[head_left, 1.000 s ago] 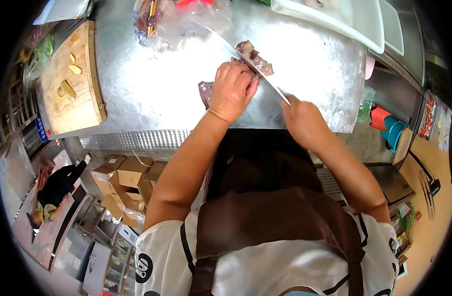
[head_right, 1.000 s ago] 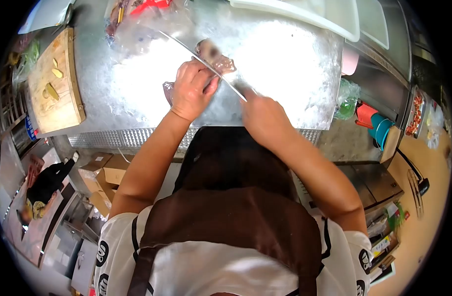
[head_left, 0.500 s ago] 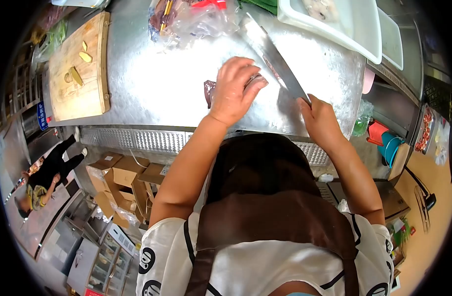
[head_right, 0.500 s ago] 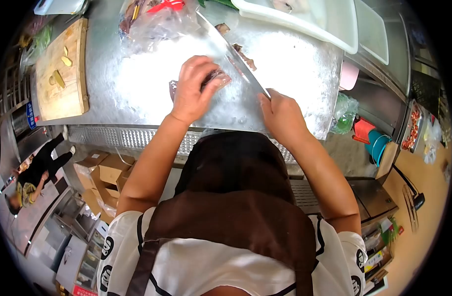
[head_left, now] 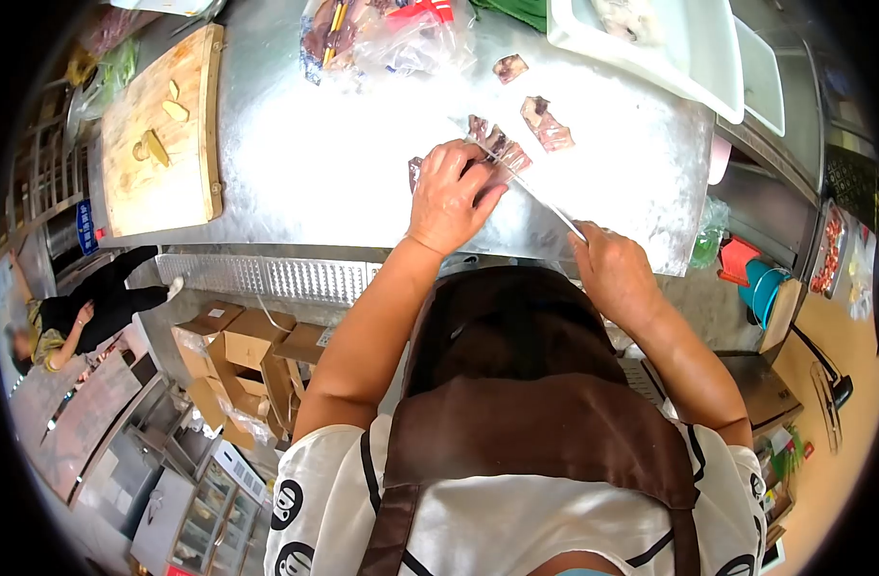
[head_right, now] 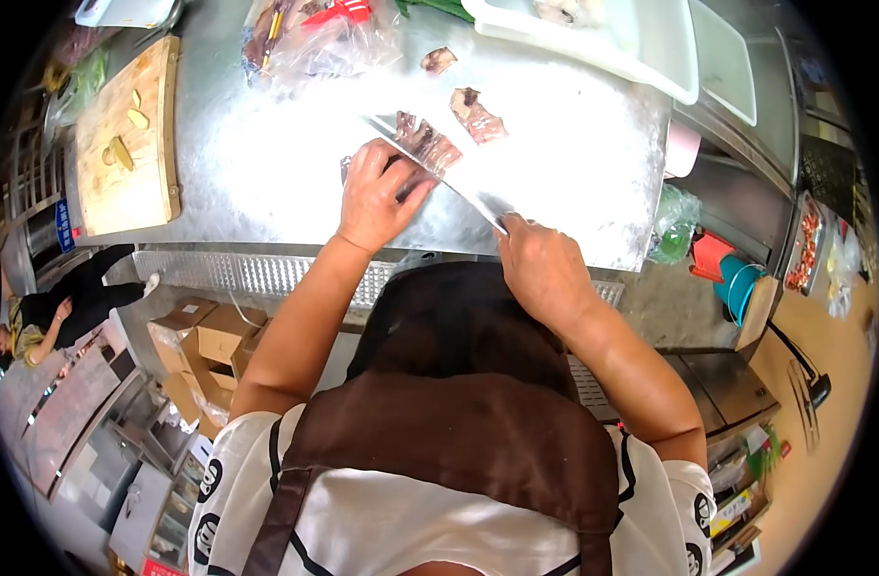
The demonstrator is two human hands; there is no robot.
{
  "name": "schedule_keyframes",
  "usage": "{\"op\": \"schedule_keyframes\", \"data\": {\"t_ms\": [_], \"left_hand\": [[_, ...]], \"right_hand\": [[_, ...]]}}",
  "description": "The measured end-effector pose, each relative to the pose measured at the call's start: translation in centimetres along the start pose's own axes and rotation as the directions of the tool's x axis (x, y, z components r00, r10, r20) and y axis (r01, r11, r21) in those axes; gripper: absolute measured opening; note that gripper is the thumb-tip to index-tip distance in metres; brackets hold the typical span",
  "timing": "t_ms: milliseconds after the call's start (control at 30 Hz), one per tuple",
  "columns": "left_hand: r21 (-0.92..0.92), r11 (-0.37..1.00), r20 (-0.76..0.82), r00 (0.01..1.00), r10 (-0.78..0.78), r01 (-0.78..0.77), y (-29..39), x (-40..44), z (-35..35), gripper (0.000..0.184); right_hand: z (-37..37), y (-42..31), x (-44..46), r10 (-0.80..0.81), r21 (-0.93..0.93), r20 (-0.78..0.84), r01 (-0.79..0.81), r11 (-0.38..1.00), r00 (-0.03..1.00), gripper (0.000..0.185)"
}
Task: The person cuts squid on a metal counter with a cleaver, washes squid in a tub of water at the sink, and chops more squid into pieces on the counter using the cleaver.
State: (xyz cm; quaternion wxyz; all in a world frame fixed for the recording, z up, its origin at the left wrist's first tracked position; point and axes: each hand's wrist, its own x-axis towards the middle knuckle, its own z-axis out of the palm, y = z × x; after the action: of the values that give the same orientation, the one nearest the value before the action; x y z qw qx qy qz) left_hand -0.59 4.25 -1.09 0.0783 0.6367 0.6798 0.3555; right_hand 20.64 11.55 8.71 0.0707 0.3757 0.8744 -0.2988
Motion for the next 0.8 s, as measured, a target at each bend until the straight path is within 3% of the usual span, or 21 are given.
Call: {"op": "schedule_keyframes", "data": {"t_ms": [333,633,800], "left_hand": [[-0.046,0.999,-0.066,0.997,-0.032,0.029,-0.4,0.3,0.2,0.018],[-0.062,0.997,-0.07,0.996,-0.049,0.045,-0.5,0.4,0.3,0.018],[-0.078,0.995,-0.064,0.996,-0.061,0.056,-0.4,0.5,0.3,0.017]], "right_hand": [[-0.6,-0.7,0.9,0.093,-0.014,0.13,-0.092,0.996,0.987,0.019],[-0.6,-0.8,0.9,0.057,0.077,0.102,-0.065,0.995,0.993,0.02],[-0.3,-1.4,1.7,0.144,0.073,0.22,-0.164,0.984,0.965,0.021]]}}
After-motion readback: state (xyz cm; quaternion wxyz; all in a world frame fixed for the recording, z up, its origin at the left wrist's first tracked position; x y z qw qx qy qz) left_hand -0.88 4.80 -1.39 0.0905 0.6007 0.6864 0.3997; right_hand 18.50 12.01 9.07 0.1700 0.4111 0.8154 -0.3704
